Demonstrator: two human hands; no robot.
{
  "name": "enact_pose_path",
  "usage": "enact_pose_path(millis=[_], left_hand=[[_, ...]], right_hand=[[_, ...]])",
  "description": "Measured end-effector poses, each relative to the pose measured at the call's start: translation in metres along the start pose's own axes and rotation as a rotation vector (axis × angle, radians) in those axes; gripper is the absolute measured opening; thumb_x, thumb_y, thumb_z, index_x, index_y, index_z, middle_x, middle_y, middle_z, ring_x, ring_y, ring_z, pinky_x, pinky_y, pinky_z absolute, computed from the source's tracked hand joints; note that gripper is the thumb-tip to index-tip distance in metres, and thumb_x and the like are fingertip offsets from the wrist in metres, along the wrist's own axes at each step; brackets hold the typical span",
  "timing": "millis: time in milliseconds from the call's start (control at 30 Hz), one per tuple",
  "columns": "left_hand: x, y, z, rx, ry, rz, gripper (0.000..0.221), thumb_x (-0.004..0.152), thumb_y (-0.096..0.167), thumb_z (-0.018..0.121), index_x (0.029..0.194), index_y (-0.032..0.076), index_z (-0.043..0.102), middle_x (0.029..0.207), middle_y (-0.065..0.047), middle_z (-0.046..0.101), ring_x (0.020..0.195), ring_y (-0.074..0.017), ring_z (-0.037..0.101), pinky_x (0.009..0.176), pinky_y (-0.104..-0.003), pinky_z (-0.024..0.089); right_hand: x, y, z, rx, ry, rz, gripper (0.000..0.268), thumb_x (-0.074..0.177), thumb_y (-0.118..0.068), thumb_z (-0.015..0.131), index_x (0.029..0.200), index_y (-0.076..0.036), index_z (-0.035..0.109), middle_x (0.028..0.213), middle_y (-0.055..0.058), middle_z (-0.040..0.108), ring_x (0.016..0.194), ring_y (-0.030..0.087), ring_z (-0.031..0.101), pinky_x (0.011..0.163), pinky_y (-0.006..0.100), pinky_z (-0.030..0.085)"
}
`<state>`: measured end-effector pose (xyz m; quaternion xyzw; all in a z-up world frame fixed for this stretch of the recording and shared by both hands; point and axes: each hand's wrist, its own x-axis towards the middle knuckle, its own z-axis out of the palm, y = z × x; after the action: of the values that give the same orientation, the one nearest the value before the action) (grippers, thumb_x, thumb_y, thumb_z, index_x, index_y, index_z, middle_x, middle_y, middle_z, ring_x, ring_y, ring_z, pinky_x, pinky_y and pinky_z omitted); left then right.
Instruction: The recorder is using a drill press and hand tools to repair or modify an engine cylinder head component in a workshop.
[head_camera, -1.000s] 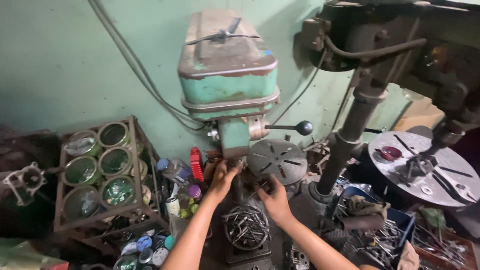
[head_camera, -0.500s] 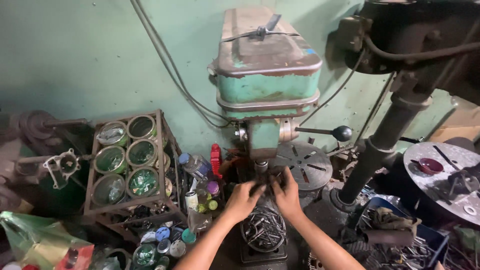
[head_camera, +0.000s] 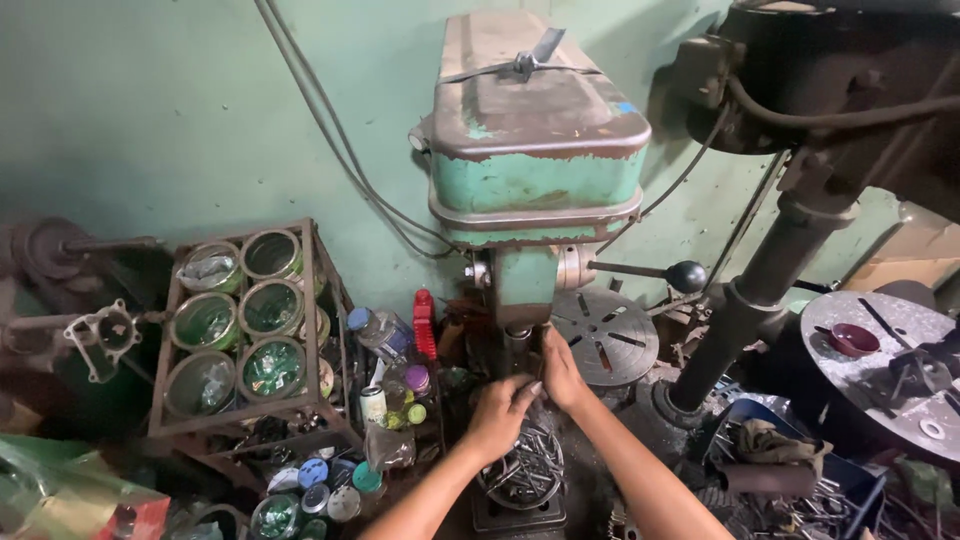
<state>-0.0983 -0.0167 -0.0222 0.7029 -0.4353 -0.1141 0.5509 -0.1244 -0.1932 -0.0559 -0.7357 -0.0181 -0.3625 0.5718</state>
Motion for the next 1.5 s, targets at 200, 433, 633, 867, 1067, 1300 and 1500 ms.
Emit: enact_pose_path(millis=[200, 433, 633, 867, 1067, 1300, 1500], left_hand=[[0.001, -0.013, 0.016, -0.172, 0.121, -0.126, 0.055, 0.108, 0.043, 0.049, 0.083, -0.004, 0.063, 0.069, -0.021, 0.06, 0.066, -0.0256, 0.054, 0.061, -0.042, 0.043], [0.003, 0.017, 0.001, -0.124, 0.146, -0.175, 0.045, 0.101, 0.039, 0.052, 0.088, 0.0, 0.069, 0.073, -0.016, 0.069, 0.064, -0.0204, 0.061, 0.062, -0.04, 0.047], [0.0, -0.004, 0.008, -0.192, 0.118, 0.142, 0.041, 0.106, 0.033, 0.05, 0.099, -0.004, 0.066, 0.083, -0.015, 0.071, 0.076, -0.0197, 0.066, 0.069, -0.04, 0.051], [0.007, -0.027, 0.042, -0.089, 0.35, -0.189, 0.047, 0.103, 0.03, 0.048, 0.079, -0.007, 0.065, 0.07, -0.023, 0.066, 0.064, -0.0342, 0.064, 0.063, -0.045, 0.048], [0.014, -0.014, 0.035, 0.108, 0.422, -0.182, 0.045, 0.097, 0.027, 0.05, 0.071, -0.005, 0.068, 0.077, -0.028, 0.069, 0.073, -0.0432, 0.069, 0.069, -0.051, 0.051], [0.011, 0.011, 0.024, 0.11, 0.35, -0.269, 0.049, 0.098, 0.031, 0.051, 0.071, -0.007, 0.065, 0.07, -0.029, 0.065, 0.066, -0.0449, 0.068, 0.064, -0.054, 0.049], [0.013, 0.009, 0.014, 0.208, 0.345, -0.17, 0.04, 0.097, 0.028, 0.054, 0.082, -0.004, 0.073, 0.075, -0.028, 0.068, 0.072, -0.0457, 0.069, 0.065, -0.052, 0.052]], right_hand=[[0.003, 0.072, 0.024, 0.317, 0.443, 0.36, 0.041, 0.106, -0.03, 0.049, 0.127, 0.003, 0.064, 0.128, 0.012, 0.065, 0.117, 0.021, 0.059, 0.104, 0.035, 0.044], [0.001, 0.009, 0.038, 0.84, 0.466, 0.477, 0.038, 0.108, -0.031, 0.046, 0.12, 0.001, 0.063, 0.11, 0.01, 0.07, 0.098, 0.023, 0.062, 0.092, 0.04, 0.048], [-0.007, 0.068, 0.022, 0.289, 0.201, 0.184, 0.043, 0.11, -0.031, 0.04, 0.127, 0.002, 0.061, 0.124, 0.011, 0.068, 0.114, 0.016, 0.06, 0.103, 0.031, 0.046], [-0.002, 0.086, 0.035, 0.214, 0.514, 0.294, 0.039, 0.107, -0.026, 0.048, 0.129, 0.004, 0.059, 0.126, 0.012, 0.065, 0.115, 0.019, 0.058, 0.102, 0.033, 0.046], [0.01, 0.044, 0.045, 0.506, 0.634, 0.42, 0.039, 0.108, -0.028, 0.046, 0.127, 0.002, 0.061, 0.119, 0.012, 0.069, 0.106, 0.02, 0.062, 0.096, 0.034, 0.05], [0.01, 0.065, 0.044, 0.498, 0.624, 0.344, 0.042, 0.108, -0.028, 0.047, 0.123, 0.006, 0.066, 0.117, 0.013, 0.071, 0.103, 0.019, 0.064, 0.093, 0.034, 0.052], [0.014, 0.043, 0.051, 0.547, 0.737, 0.441, 0.04, 0.108, -0.031, 0.05, 0.119, 0.004, 0.065, 0.11, 0.011, 0.071, 0.095, 0.019, 0.064, 0.086, 0.034, 0.052]])
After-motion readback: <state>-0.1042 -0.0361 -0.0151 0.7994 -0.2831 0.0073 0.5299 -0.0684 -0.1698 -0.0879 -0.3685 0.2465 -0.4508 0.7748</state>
